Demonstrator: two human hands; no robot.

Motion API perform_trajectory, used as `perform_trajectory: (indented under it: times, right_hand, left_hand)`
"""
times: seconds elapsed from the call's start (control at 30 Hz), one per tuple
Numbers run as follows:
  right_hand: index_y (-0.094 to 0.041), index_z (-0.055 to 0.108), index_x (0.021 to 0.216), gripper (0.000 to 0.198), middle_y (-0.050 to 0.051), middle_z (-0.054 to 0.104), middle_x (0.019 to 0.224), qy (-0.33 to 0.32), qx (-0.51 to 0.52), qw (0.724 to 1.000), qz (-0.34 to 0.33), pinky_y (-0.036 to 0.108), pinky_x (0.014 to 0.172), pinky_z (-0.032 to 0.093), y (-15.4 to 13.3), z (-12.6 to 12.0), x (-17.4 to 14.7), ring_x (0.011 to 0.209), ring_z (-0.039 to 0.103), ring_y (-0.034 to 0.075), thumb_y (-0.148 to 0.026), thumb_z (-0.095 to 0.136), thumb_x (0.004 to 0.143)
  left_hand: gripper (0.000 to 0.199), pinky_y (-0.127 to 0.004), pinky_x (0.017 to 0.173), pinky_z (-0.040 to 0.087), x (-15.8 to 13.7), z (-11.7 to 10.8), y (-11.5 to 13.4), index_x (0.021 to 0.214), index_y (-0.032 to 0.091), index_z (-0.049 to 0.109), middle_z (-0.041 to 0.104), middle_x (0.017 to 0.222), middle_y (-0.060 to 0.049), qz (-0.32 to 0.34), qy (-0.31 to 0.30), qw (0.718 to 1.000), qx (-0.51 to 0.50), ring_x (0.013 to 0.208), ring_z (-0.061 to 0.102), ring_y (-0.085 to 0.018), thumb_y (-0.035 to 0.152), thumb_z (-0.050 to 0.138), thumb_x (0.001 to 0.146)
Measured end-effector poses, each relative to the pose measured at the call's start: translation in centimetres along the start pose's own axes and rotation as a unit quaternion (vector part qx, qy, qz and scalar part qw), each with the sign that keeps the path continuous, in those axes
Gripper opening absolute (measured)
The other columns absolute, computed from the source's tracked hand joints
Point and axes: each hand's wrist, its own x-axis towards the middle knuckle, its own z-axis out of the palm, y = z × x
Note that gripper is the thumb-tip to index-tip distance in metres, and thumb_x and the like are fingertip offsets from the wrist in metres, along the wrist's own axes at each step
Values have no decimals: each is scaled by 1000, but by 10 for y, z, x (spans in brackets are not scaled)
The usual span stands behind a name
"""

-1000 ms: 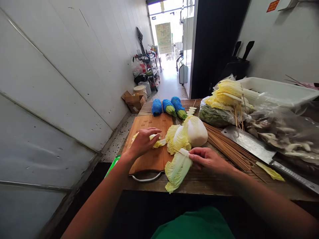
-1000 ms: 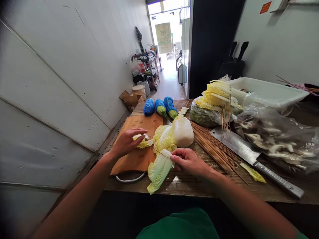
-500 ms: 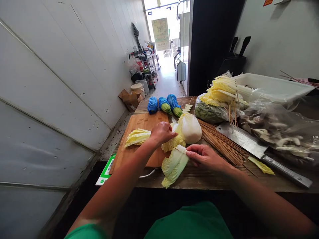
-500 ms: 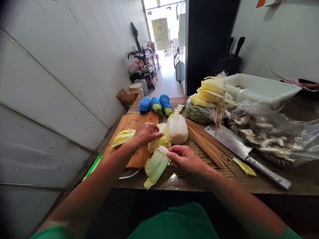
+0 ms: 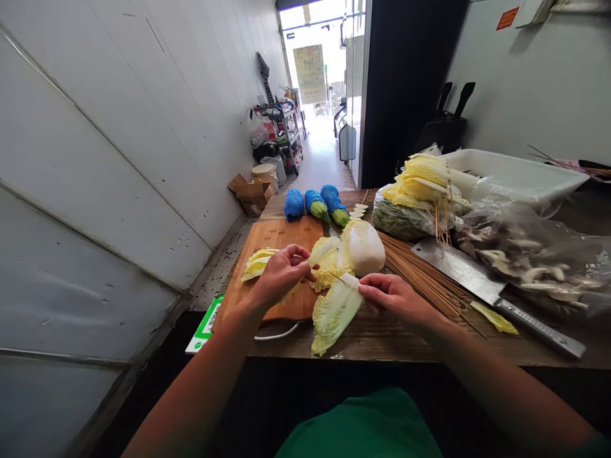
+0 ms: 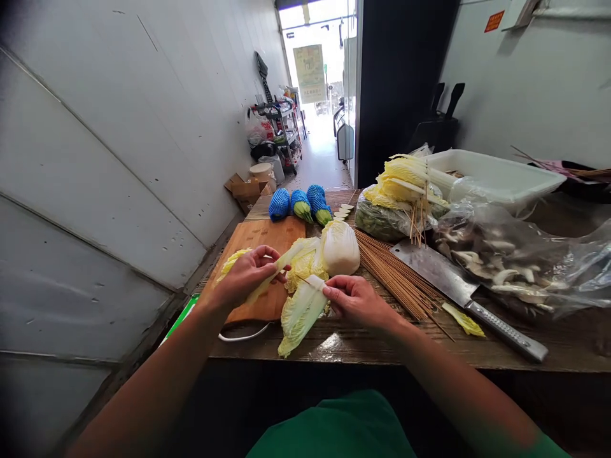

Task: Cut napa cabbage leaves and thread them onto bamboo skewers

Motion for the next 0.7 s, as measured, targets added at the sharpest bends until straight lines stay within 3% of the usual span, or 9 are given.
perform_trajectory:
  times: [0.1,0.23,0.53,0.7]
  right_hand:
    - [-14,59,79,40,-5,46,50,17,-15,1000,9,21,41,24,-2,3,1,43,35,6,-53,55,77]
    - [-14,59,81,40,-6,45,49,7,-9,1000,22,21,40,22,-4,7,4,42,34,6,-54,55,76]
    - [-14,59,79,38,-5,44,51,3,-28,999,22,21,41,22,-1,6,1,44,32,6,-52,55,78]
    - [-14,60,81,35,-6,41,50,0,21,999,30,20,38,20,-13,2,-19,42,29,5,-49,56,80]
  left_hand:
    - [44,-31,75,48,-20,-3,-7,113,15,52,68,93,-8,18,-18,998,-58,86,62,-18,26,58,71]
    - [46,-36,84,47,-31,-1,-13,113,15,57,65,107,-10,17,4,999,-37,99,59,-23,29,60,70]
    - [46,-28,67,49,-42,-3,-30,115,16,59,67,91,-6,23,40,998,52,78,61,-17,30,61,72]
    - [43,-26,65,49,-44,8,-34,115,17,59,67,92,-7,46,45,998,27,75,61,-16,30,60,75]
